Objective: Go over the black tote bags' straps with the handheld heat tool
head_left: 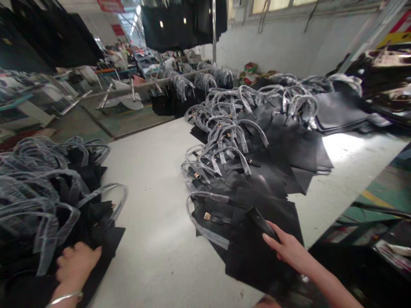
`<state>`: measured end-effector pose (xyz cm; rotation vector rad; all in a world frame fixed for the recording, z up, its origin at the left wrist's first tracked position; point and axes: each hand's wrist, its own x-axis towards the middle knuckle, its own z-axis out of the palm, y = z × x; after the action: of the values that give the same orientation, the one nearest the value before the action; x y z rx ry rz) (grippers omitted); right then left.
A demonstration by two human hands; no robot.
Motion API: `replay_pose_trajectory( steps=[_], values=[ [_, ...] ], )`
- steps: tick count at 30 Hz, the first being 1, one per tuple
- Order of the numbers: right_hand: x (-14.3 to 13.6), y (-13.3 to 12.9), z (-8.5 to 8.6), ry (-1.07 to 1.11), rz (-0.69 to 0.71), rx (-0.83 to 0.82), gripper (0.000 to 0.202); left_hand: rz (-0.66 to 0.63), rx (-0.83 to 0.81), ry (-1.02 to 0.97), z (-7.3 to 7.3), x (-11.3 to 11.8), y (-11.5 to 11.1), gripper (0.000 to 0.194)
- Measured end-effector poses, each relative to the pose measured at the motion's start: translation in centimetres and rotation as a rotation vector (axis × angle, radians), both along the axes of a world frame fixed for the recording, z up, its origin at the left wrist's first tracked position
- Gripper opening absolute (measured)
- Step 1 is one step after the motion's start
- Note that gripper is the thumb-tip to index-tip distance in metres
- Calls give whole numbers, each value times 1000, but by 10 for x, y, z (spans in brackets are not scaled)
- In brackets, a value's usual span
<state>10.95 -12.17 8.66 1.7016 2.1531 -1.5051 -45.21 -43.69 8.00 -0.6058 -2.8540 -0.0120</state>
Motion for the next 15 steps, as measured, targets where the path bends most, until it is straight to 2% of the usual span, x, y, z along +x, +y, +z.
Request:
replay_pose_trajectory(
  steps=[2, 4, 6, 8, 9, 10, 12, 15],
  values=[
    [-13, 19, 1, 3, 76, -10, 62, -270, 117, -57, -22, 73, 43, 26],
    [-25, 36, 2, -6, 147, -33, 57, -551, 258, -150, -46, 167, 89, 29],
    [-35, 50, 3, -21, 196, -59, 54, -832, 287, -323, -70, 264, 129, 37],
    [-45, 62, 3, -34, 230, -82, 51, -981, 276, -472, -90, 343, 155, 44],
    [-49, 67, 3, -39, 246, -88, 49, -1006, 281, -506, -97, 371, 162, 48],
    [-54, 72, 3, -42, 259, -86, 48, -1016, 281, -532, -102, 392, 167, 51],
    [-62, 80, 4, -33, 269, -52, 50, -1021, 286, -563, -108, 410, 169, 55],
    [-61, 87, 9, -1, 262, 24, 57, -1024, 311, -569, -111, 404, 166, 51]
  ],
)
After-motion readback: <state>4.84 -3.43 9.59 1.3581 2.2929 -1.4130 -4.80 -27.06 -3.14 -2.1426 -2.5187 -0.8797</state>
